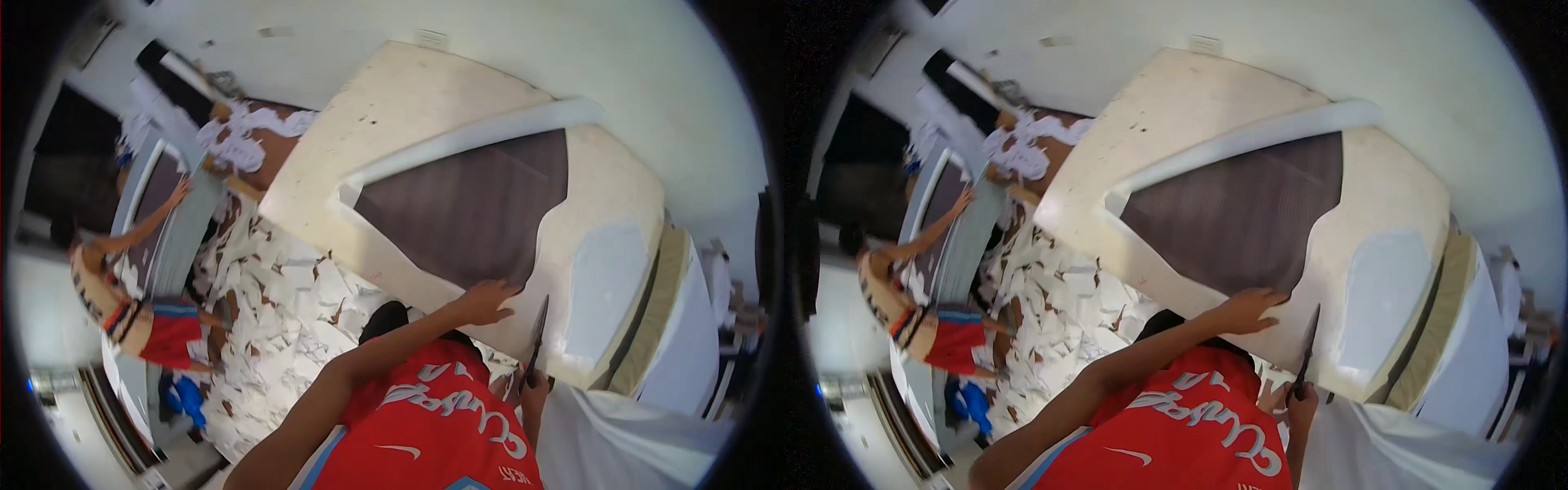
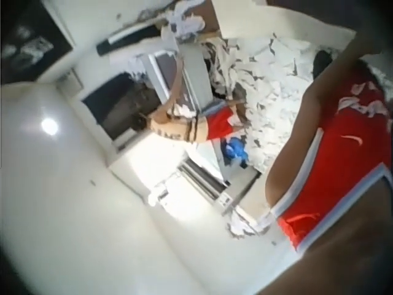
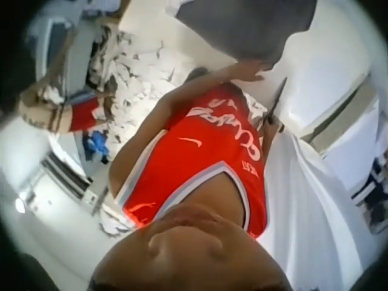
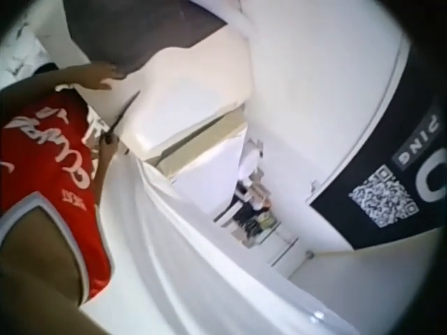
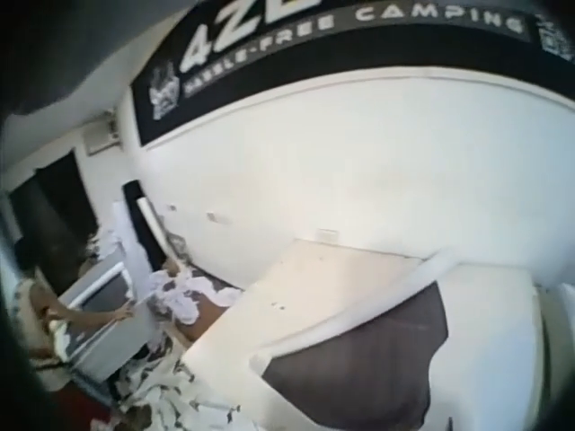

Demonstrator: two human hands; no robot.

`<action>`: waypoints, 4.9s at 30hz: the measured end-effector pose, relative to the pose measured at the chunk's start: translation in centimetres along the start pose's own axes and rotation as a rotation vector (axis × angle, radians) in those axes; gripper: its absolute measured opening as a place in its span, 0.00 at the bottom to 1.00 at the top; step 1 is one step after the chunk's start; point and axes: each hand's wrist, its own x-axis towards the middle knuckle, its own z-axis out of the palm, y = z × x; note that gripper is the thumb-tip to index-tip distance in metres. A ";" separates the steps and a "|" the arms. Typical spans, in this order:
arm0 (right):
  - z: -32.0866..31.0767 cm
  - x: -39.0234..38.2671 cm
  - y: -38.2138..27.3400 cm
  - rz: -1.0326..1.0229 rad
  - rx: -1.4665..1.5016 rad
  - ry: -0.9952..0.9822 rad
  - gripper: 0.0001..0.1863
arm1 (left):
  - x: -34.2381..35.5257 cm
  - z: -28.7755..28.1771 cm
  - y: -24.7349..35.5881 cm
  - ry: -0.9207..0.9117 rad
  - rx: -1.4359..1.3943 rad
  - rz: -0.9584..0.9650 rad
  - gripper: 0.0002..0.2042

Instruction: Cutting out garment pattern pieces from stacked fabric using industrial scissors.

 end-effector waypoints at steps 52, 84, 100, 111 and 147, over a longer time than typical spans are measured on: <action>39.7 -15.3 -13.1 0.094 0.458 -0.279 0.23 | -16.2 -17.5 -21.5 0.025 -0.863 -0.684 0.09; 45.6 -8.7 -15.5 0.076 0.251 0.120 0.26 | -15.5 -22.4 -19.2 0.122 -0.450 0.183 0.09; 44.9 -8.5 -16.4 0.083 0.284 0.108 0.28 | -10.3 -25.3 -23.2 0.061 0.428 0.491 0.28; 41.5 -8.5 -17.7 0.189 0.373 -0.053 0.25 | -13.1 -18.6 -22.6 0.365 0.449 0.069 0.27; 30.4 9.5 -21.8 -0.014 -0.216 -0.642 0.24 | -13.8 -18.2 -21.7 0.300 0.505 -0.123 0.31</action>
